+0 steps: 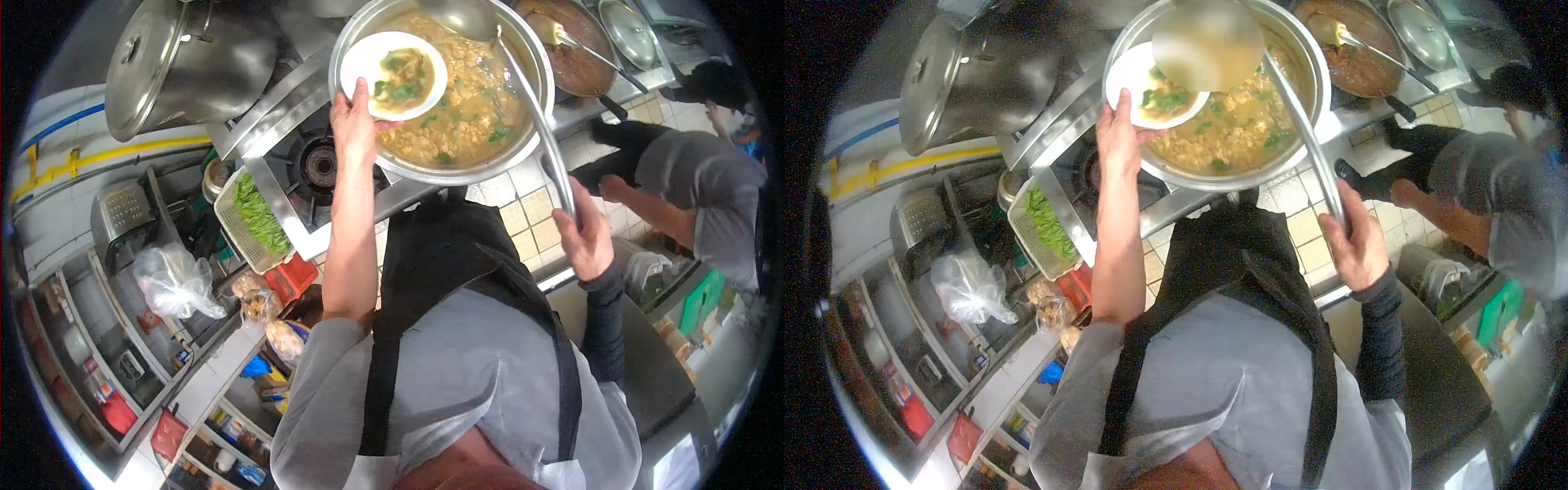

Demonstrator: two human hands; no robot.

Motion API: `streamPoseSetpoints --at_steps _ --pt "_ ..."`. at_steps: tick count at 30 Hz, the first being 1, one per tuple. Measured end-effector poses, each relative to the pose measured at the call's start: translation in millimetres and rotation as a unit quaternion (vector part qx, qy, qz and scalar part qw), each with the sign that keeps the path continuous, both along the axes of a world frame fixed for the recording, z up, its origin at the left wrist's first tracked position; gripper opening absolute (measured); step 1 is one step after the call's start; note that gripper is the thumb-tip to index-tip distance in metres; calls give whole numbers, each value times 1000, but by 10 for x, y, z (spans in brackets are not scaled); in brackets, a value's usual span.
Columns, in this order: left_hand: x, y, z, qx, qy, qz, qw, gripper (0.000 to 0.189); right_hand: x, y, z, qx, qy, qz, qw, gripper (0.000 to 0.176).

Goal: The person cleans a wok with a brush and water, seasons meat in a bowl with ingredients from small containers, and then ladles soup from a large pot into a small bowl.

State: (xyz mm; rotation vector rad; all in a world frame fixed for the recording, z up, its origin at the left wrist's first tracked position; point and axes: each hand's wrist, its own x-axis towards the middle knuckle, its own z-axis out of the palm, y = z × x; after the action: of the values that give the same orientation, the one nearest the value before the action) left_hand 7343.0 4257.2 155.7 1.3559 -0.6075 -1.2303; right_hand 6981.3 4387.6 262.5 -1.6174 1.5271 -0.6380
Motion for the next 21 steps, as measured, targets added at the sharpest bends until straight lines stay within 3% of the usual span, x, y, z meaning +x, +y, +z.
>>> streamPoseSetpoints --at_steps 2,4,7,10,14,15,20,21 --pt "166 129 65 9 -3 13 1000 47 -101 2 335 67 90 -10 994 50" --pt "316 320 185 9 -23 28 999 48 -268 11 576 58 167 51 983 49" --pt "597 558 280 0 -32 38 999 47 -296 24 857 125 225 83 963 48" --pt "827 776 324 2 -47 61 997 47 -392 103 641 5 262 144 954 49" --pt "1054 1048 323 -6 -33 72 997 48 -69 84 488 62 200 97 973 47" --pt "1088 1092 323 -6 -25 77 997 48 -1 101 313 12 162 90 983 47" --pt "1214 1303 257 -7 -23 100 995 47 325 -1 -237 -21 160 102 982 41" --pt "1231 1325 251 -4 -26 106 994 47 335 -3 -329 -14 108 99 989 35"
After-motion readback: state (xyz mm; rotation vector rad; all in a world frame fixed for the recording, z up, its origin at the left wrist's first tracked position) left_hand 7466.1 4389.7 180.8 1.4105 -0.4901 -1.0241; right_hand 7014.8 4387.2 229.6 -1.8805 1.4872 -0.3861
